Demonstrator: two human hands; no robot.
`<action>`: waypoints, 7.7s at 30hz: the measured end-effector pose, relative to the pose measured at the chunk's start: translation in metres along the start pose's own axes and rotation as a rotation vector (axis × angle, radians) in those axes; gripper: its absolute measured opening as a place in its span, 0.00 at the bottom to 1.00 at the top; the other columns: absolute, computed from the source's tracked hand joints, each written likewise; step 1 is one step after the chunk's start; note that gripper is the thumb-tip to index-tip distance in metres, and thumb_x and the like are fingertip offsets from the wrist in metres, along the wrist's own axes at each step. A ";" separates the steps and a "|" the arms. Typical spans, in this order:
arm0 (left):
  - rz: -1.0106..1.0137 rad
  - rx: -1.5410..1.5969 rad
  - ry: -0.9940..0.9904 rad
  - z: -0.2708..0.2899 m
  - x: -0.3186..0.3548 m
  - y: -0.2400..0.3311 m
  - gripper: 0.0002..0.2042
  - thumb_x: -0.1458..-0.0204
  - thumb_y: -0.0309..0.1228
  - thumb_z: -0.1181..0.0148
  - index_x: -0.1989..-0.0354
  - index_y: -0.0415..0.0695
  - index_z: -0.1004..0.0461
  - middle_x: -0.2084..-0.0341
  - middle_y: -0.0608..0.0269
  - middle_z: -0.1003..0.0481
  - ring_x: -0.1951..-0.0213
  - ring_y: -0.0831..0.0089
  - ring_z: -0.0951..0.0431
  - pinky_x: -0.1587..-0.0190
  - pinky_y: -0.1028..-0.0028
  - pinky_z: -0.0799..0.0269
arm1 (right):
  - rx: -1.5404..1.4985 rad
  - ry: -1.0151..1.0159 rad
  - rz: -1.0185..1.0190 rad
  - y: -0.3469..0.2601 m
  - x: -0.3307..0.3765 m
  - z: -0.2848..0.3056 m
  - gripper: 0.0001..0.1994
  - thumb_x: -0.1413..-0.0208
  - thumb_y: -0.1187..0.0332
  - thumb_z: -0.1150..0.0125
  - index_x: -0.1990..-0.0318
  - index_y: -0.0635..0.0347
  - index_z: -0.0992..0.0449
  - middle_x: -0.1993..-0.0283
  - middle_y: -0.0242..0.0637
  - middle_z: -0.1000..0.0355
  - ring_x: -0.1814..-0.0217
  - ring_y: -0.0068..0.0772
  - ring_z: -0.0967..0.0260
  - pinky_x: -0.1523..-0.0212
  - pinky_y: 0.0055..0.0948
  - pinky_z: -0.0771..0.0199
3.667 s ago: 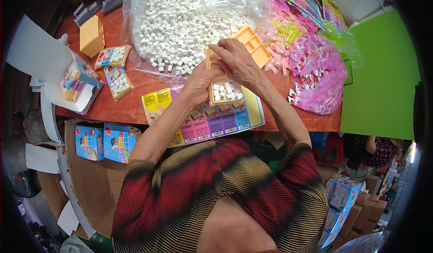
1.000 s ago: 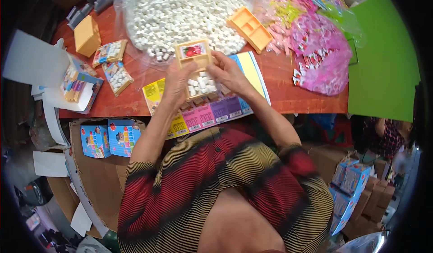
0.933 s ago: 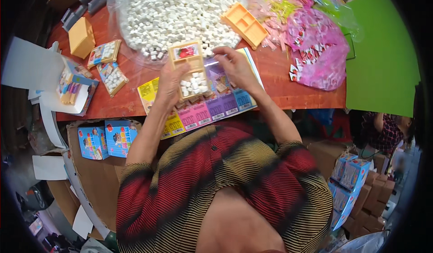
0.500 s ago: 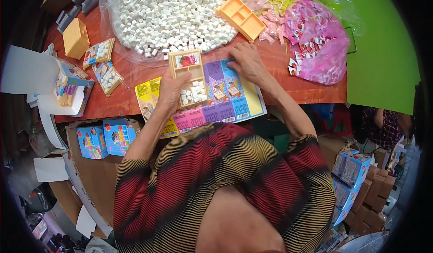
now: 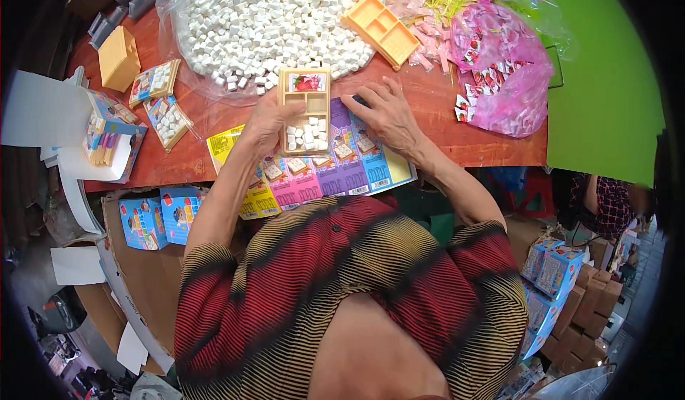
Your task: Packing small white blocks into plastic trays, applying labels, and placing them into boxes.
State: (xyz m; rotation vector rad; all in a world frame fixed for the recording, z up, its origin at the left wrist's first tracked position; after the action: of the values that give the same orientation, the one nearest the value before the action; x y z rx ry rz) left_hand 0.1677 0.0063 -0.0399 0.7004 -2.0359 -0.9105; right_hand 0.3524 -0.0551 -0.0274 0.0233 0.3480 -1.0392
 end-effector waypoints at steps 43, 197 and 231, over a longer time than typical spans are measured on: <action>-0.208 0.521 0.086 -0.024 -0.024 -0.028 0.13 0.56 0.30 0.47 0.61 0.43 0.35 0.65 0.64 0.31 0.64 0.74 0.30 0.61 0.72 0.32 | -1.506 0.582 -0.810 0.028 -0.035 0.003 0.11 0.59 0.78 0.45 0.67 0.64 0.39 0.70 0.36 0.34 0.74 0.23 0.33 0.75 0.21 0.28; -0.873 -1.049 0.481 -0.022 -0.003 0.017 0.13 0.61 0.25 0.46 0.63 0.39 0.33 0.69 0.55 0.32 0.80 0.73 0.30 0.77 0.77 0.34 | 0.231 -0.019 -0.284 0.097 -0.040 -0.011 0.06 0.62 0.73 0.54 0.84 0.64 0.33 0.85 0.48 0.36 0.81 0.44 0.35 0.80 0.37 0.37; -0.640 0.525 0.563 0.026 -0.052 0.016 0.20 0.56 0.21 0.52 0.52 0.37 0.45 0.58 0.58 0.37 0.59 0.66 0.32 0.58 0.69 0.34 | -0.018 0.134 -0.107 0.045 -0.129 -0.057 0.09 0.61 0.72 0.54 0.69 0.58 0.33 0.64 0.45 0.37 0.61 0.47 0.40 0.64 0.40 0.40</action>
State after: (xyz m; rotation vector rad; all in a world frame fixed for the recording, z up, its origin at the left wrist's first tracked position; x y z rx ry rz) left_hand 0.1719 0.0632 -0.0611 1.7444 -1.5400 -0.4049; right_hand 0.3160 0.0870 -0.0501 0.0586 0.4848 -1.1433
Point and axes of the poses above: each hand's wrist, its own x-axis away from the middle knuckle, its own z-axis out of the back of the hand, y = z × x, the point moved 2 cm from there along -x, towards the middle knuckle
